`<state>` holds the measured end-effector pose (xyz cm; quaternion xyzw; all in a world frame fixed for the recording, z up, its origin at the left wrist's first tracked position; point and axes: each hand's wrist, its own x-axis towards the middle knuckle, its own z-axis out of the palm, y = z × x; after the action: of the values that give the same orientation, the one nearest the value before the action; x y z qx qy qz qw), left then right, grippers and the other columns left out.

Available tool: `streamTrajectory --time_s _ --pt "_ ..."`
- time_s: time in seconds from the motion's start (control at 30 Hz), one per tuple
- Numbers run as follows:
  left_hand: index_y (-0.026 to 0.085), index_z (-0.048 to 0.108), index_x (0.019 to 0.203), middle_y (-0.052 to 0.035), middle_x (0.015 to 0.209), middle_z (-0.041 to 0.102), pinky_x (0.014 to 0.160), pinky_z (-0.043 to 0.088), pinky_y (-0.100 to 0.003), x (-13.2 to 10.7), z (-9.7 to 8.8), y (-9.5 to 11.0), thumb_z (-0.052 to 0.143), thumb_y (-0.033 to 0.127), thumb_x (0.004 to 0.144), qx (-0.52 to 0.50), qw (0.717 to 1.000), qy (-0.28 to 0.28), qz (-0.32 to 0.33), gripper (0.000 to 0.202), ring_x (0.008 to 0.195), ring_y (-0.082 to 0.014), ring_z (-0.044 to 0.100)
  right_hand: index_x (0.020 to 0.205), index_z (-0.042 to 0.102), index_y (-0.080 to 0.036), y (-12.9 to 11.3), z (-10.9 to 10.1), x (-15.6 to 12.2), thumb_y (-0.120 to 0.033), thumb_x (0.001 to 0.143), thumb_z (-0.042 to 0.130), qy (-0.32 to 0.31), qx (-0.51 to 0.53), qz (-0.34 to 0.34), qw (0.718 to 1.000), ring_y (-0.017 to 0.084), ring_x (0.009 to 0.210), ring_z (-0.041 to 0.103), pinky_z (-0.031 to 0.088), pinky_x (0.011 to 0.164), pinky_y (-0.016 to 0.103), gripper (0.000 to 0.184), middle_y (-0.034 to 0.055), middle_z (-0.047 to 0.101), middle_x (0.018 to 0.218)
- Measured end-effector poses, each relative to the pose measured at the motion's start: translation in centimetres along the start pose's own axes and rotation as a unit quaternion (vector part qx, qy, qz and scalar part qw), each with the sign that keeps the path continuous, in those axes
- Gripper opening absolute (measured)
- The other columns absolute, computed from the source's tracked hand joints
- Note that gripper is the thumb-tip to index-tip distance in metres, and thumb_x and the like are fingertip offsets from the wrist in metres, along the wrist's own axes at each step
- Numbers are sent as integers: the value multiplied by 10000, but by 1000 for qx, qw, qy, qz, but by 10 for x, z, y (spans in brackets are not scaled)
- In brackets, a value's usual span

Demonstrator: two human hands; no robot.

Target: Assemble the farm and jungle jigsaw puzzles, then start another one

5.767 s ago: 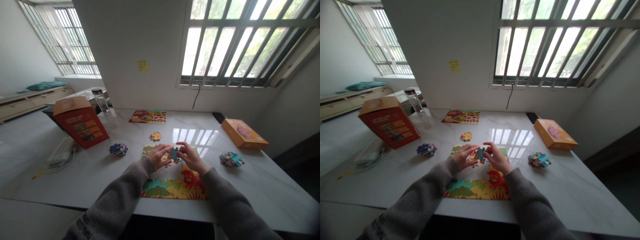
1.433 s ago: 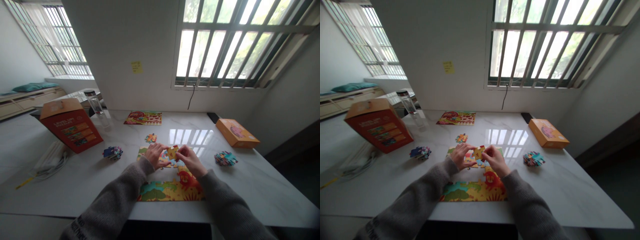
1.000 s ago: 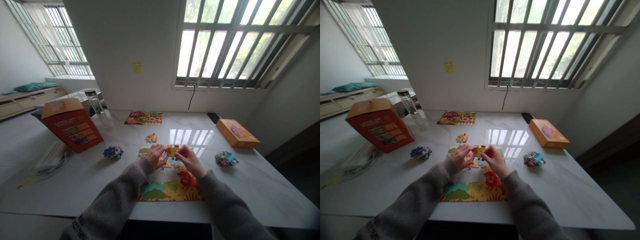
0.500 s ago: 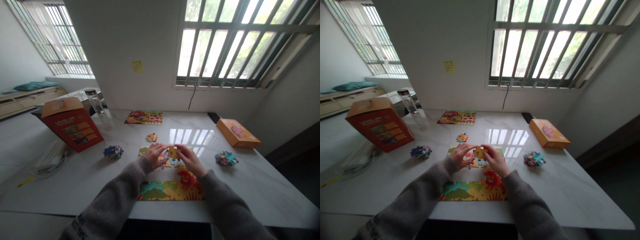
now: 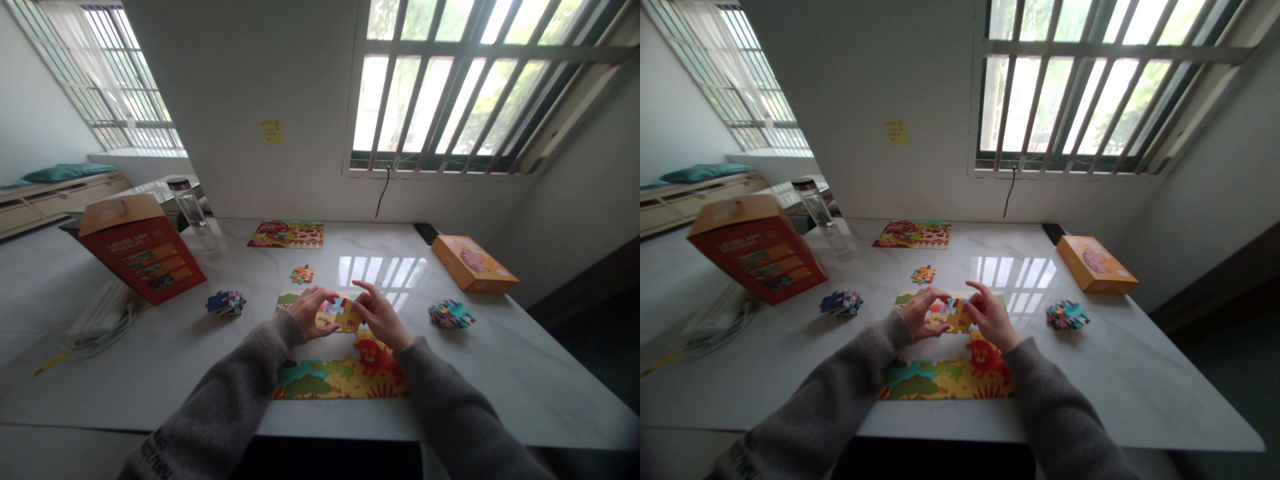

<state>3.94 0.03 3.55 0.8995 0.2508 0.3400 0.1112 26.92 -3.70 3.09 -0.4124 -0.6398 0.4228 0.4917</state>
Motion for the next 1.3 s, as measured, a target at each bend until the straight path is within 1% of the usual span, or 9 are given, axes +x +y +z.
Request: streamTrajectory --time_s 0.1,0.3,0.47,0.53,0.63,0.7,1.0,1.17,1.3 --pt "254 498 1386 -93 1232 627 989 486 -433 0 0 -4 779 382 761 -2 999 -42 14 696 1111 -267 586 1336 499 -228 0 4 -2 -450 912 629 -18 5 -1 1000 117 601 462 381 551 253 496 -49 510 732" --pt "252 619 1223 -101 1191 619 983 492 -450 -2 4 -17 859 512 670 -11 999 -53 2 656 1073 -275 589 1335 511 -236 0 2 -2 -437 950 582 -35 -24 -9 999 127 645 529 445 576 259 440 -8 602 813" --pt "217 621 1168 -116 1161 618 941 495 -467 -4 3 -27 868 543 649 26 999 -28 -22 660 1047 -294 590 1237 602 -240 -10 -10 -3 -328 981 505 3 -192 -89 977 187 864 626 541 799 363 287 77 649 1054" --pt "210 611 1169 -114 1154 616 937 493 -459 -4 2 -29 853 536 673 34 999 -15 -28 640 1043 -292 591 1268 592 -244 -15 -12 -5 -282 949 541 -15 -244 -122 962 219 977 621 534 890 407 325 100 622 1150" --pt "212 603 1158 -102 1133 615 934 493 -440 -4 0 -30 843 536 687 36 999 0 -32 620 1026 -280 593 1369 507 -255 -17 -11 -7 -233 876 615 -57 -278 -155 946 268 1174 560 501 999 459 505 121 560 1299" --pt "218 598 1156 -96 1127 613 931 494 -429 -4 0 -30 839 532 695 32 999 2 -34 607 1024 -274 593 1376 487 -257 -14 -9 -8 -220 854 638 -68 -291 -167 940 281 1229 529 485 1028 473 545 121 551 1319" --pt "227 618 1159 -87 1120 619 920 498 -415 -7 10 -26 833 558 687 43 996 -25 -71 615 1036 -278 601 1389 480 -264 -4 -11 -7 -256 848 707 -78 -347 -158 921 279 1167 573 501 994 458 586 109 597 1267" --pt "237 579 1334 -98 1161 663 966 476 -442 -11 -1 -43 795 579 726 48 994 -66 -77 730 1083 -302 603 1297 555 -251 0 -12 -7 -242 858 695 -83 -374 -192 904 272 1110 594 518 960 458 460 106 618 1227" --pt "203 642 1258 -91 1072 705 966 486 -398 -21 -17 -57 595 368 929 27 993 -57 -98 371 1024 -252 632 1191 609 -245 0 -10 -6 -218 851 699 -89 -384 -199 897 253 1083 604 524 945 443 353 93 632 1198"
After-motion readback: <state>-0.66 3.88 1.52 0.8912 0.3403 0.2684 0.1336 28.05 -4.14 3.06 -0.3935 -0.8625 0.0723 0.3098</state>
